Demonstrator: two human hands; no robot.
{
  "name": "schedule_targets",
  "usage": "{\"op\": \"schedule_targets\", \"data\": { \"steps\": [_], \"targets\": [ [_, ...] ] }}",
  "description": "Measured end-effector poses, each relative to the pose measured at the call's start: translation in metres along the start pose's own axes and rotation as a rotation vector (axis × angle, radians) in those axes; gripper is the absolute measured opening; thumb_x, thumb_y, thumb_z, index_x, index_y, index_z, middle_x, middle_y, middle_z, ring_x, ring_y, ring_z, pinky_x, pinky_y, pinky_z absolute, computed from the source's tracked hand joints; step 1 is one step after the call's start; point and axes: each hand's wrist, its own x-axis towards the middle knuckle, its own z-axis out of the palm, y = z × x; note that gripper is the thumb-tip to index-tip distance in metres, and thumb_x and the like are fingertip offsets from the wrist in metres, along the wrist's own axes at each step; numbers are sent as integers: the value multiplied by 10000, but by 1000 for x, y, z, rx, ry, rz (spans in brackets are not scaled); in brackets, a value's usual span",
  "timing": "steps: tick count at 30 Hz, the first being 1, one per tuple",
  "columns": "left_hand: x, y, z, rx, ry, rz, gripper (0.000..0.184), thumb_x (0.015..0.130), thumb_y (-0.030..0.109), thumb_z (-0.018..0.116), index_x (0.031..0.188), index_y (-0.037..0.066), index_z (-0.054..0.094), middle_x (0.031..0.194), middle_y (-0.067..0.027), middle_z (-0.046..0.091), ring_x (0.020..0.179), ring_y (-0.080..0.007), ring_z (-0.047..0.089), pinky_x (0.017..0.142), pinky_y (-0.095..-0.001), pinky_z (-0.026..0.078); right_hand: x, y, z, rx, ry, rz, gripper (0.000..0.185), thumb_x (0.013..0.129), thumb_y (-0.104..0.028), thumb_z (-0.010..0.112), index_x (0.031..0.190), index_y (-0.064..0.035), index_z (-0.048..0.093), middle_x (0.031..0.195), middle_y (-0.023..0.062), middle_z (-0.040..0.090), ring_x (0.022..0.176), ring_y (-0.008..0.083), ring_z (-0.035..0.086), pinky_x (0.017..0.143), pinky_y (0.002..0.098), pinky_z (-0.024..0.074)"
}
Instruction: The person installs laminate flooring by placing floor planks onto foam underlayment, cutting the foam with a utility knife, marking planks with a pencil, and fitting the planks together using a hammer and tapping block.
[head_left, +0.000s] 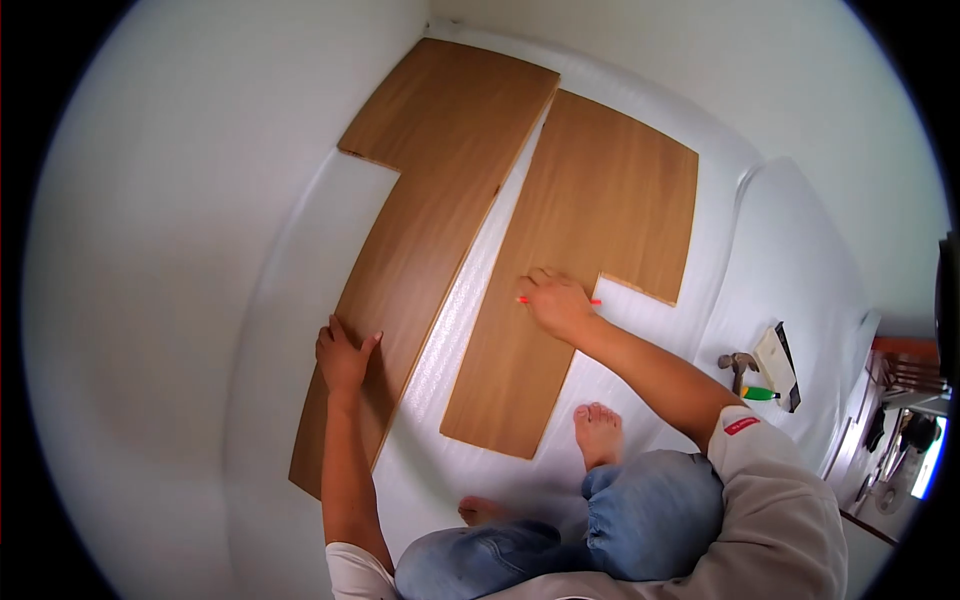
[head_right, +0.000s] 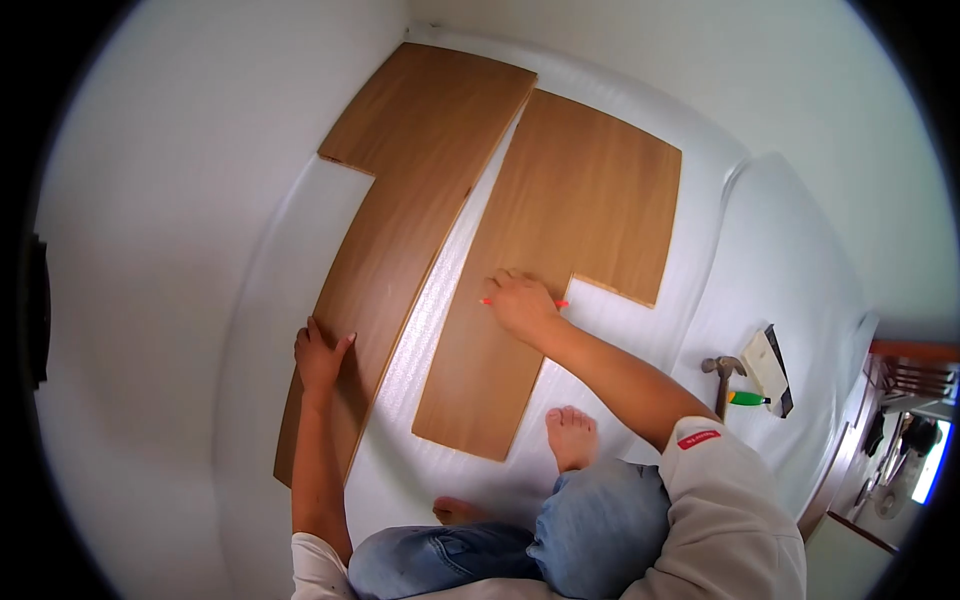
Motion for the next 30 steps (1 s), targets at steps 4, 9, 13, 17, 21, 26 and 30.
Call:
{"op": "schedule_targets", "data": {
  "steps": [4, 9, 13, 17, 21, 26, 30],
  "targets": [
    [19, -2, -16, -12, -90, -46, 1050, 633, 586, 889, 1345, -86, 508, 1231, -259, 564, 1162, -441, 531, 1013, -519, 462, 56, 22, 30, -67, 341, -409, 218, 902, -189, 622, 1058, -37, 633, 1160, 76, 633, 1183, 238, 574, 909, 371, 532],
    [42, -7, -25, -117, -189, -109, 968, 550, 517, 948, 1214, -72, 561, 1149, -236, 604, 1100, -423, 573, 960, -489, 498, 75, 36, 25, -153, -27, -412, 197, 902, -195, 626, 1043, -59, 651, 1089, 49, 630, 1101, 217, 580, 919, 340, 522],
    [59, -32, -23, -359, -280, -94, 742, 682, 544, 878, 1030, -63, 632, 996, -239, 661, 936, -383, 642, 868, -460, 519, 78, 42, 24, -171, -36, -297, 164, 921, -176, 609, 1024, -62, 664, 1076, 53, 632, 1080, 213, 583, 899, 338, 526],
    [71, -42, -32, -373, -440, -254, 650, 854, 597, 724, 873, -50, 663, 867, -235, 675, 891, -365, 666, 827, -459, 508, 124, 33, 25, 185, 36, 269, 233, 968, -245, 599, 980, -20, 657, 1012, 96, 681, 920, 256, 658, 797, 366, 541],
    [70, -41, -26, -404, -343, -172, 749, 963, 672, 500, 874, -43, 705, 908, -251, 702, 942, -378, 674, 829, -477, 493, 180, 37, 36, 1141, 100, 848, 412, 966, -384, 640, 978, 27, 656, 934, 133, 707, 773, 232, 701, 648, 369, 538],
    [61, -11, -33, -282, -296, -261, 819, 976, 711, 411, 966, -41, 736, 1007, -259, 719, 971, -415, 664, 882, -474, 489, 204, 33, 52, 1461, 295, 888, 375, 914, -313, 722, 964, 53, 658, 897, 132, 697, 753, 226, 687, 630, 362, 536],
    [69, -24, -26, -403, -384, -302, 800, 981, 693, 436, 969, -45, 745, 995, -266, 724, 966, -406, 677, 878, -434, 499, 202, 11, 6, 1113, 234, 928, 330, 880, -275, 765, 917, 34, 653, 857, 116, 682, 718, 223, 662, 647, 349, 541]
  ]
}}
